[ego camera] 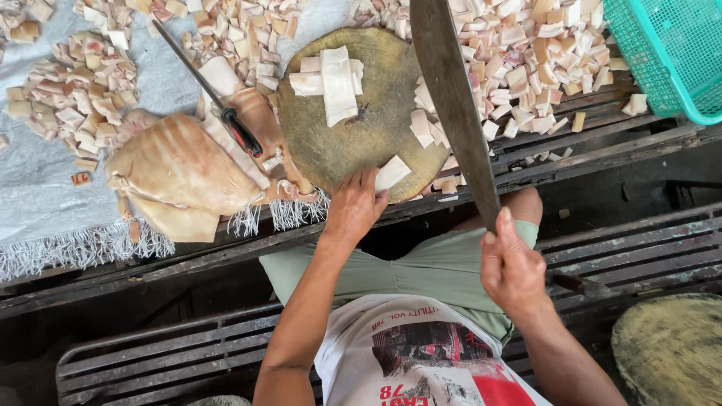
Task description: The person cuts processed animal skin into smaller rectangular pieces using a large knife on a wooden cutting board.
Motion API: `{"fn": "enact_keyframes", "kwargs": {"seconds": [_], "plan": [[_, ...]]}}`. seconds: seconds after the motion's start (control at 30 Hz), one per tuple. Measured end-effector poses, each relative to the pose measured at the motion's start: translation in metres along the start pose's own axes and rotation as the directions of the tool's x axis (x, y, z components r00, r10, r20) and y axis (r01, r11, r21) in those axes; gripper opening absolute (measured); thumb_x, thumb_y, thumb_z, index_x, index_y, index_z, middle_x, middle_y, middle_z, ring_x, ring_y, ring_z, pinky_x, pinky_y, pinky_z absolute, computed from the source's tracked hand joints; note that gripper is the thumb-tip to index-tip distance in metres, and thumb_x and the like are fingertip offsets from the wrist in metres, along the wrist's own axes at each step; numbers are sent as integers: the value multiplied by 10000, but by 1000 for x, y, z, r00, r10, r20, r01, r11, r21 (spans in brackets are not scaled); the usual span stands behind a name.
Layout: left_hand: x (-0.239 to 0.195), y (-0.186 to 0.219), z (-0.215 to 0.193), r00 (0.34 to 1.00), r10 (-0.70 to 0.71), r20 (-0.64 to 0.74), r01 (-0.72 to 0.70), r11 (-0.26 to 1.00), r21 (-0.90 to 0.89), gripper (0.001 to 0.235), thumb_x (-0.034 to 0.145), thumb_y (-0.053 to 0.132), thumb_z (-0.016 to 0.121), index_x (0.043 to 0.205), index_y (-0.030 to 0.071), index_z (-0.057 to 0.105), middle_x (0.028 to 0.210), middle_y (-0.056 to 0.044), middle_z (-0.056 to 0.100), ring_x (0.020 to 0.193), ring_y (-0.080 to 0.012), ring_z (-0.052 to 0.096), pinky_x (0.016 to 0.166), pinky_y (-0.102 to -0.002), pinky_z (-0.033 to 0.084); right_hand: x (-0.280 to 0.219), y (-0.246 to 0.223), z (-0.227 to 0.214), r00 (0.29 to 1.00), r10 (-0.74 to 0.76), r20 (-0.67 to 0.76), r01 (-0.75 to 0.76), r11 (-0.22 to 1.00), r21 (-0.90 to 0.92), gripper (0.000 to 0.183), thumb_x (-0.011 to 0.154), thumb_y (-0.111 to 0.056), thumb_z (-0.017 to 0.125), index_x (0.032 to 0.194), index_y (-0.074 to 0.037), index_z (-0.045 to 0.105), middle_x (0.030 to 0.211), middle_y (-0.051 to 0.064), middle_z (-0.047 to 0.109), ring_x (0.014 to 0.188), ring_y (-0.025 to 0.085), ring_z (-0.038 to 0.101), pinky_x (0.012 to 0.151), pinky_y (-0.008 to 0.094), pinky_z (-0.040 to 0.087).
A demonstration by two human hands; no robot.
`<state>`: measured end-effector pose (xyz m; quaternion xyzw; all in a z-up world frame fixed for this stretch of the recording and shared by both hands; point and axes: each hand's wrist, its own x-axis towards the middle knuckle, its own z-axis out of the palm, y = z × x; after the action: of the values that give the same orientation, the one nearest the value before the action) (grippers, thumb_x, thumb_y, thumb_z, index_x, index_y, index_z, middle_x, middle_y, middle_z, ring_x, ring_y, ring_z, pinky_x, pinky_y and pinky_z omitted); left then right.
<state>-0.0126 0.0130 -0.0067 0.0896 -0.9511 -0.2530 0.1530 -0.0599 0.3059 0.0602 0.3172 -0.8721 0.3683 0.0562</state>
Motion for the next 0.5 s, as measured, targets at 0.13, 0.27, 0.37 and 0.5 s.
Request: {"fn": "enact_keyframes", "kwargs": {"seconds": [0.13,0.27,0.37,0.5], "plan": [[2,4,1,999,-29,41,31,999,-25,378,838,202,770,1107,-11,611,979,-204,677,966,-395,660,858,-480,549,5,-5,22,835,174,522,15,941,-338,708,847,53,640,1522,-62,460,887,229,710,584,399,687,546,515,549],[-1,6,-1,1000,-7,13,7,999,38,356,820,211,772,1065,11,608,977,-184,686,971,-381,671,855,-489,548,8,-9,11,948,-34,318,64,994,-84,687,840,26,654,1499,-84,493,945,215,721,667,405,689,590,500,553],[2,4,-1,1000,-19,-9,19,999,27,386,843,231,782,1108,12,607,995,-185,682,991,-381,662,873,-478,547,10,-6,-5,985,-96,144,94,995,24,659,903,28,631,1535,-36,454,893,168,677,693,328,683,621,429,571],[-4,3,-10,998,9,-61,-8,1000,4,452,811,296,810,1111,19,616,1035,-159,684,1012,-359,638,896,-473,511,-3,-6,-6,991,-126,-45,126,992,0,621,937,12,668,1520,20,456,675,57,565,514,195,559,524,364,506]]}}
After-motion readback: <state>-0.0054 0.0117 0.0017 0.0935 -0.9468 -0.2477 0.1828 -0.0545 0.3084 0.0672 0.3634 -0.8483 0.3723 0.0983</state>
